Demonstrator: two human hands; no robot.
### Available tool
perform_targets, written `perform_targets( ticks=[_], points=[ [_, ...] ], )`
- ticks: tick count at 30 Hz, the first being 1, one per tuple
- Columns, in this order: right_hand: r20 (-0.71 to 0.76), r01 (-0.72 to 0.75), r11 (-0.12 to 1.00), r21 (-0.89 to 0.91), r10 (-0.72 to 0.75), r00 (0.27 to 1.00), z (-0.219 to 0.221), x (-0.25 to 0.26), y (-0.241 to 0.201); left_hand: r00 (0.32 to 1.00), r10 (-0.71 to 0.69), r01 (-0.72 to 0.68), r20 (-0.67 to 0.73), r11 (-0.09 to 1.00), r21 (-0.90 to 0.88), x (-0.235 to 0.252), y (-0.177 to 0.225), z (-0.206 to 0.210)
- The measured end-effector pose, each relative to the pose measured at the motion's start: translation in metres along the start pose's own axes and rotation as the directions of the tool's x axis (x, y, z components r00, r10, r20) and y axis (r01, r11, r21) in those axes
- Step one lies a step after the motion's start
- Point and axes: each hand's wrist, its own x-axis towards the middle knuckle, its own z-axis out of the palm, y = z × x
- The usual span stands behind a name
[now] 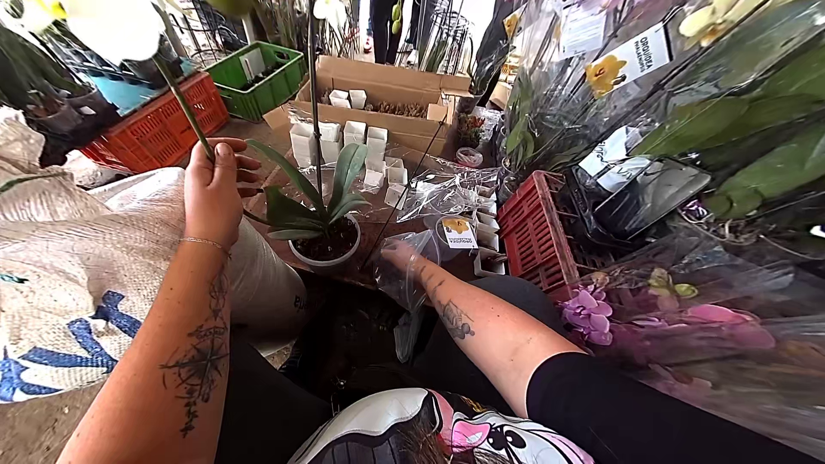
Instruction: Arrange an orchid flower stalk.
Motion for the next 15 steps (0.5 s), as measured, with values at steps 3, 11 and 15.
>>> perform_targets(
  ticks=[3, 11, 15],
  points=[
    [0.002, -0.176, 0.862, 0.475, 0.199, 0.98, -0.002, -0.005, -0.003, 1.0, 0.006, -0.006, 0.004, 1.0, 0.009, -0.001, 0.0, 0.0],
    [0.118, -0.185, 0.45, 0.874, 0.172, 0.978, -0.017, -0.005, -0.003, 1.0, 0.015, -0.015, 0.009, 1.0, 0.027, -0.002, 0.001, 0.0],
    [0.125, -0.173, 0.389, 0.905, 0.146, 0.981, -0.01, 0.008, 0.006, 1.0, 0.012, -0.013, 0.013, 1.0, 0.014, -0.001, 0.001, 0.0]
  ],
)
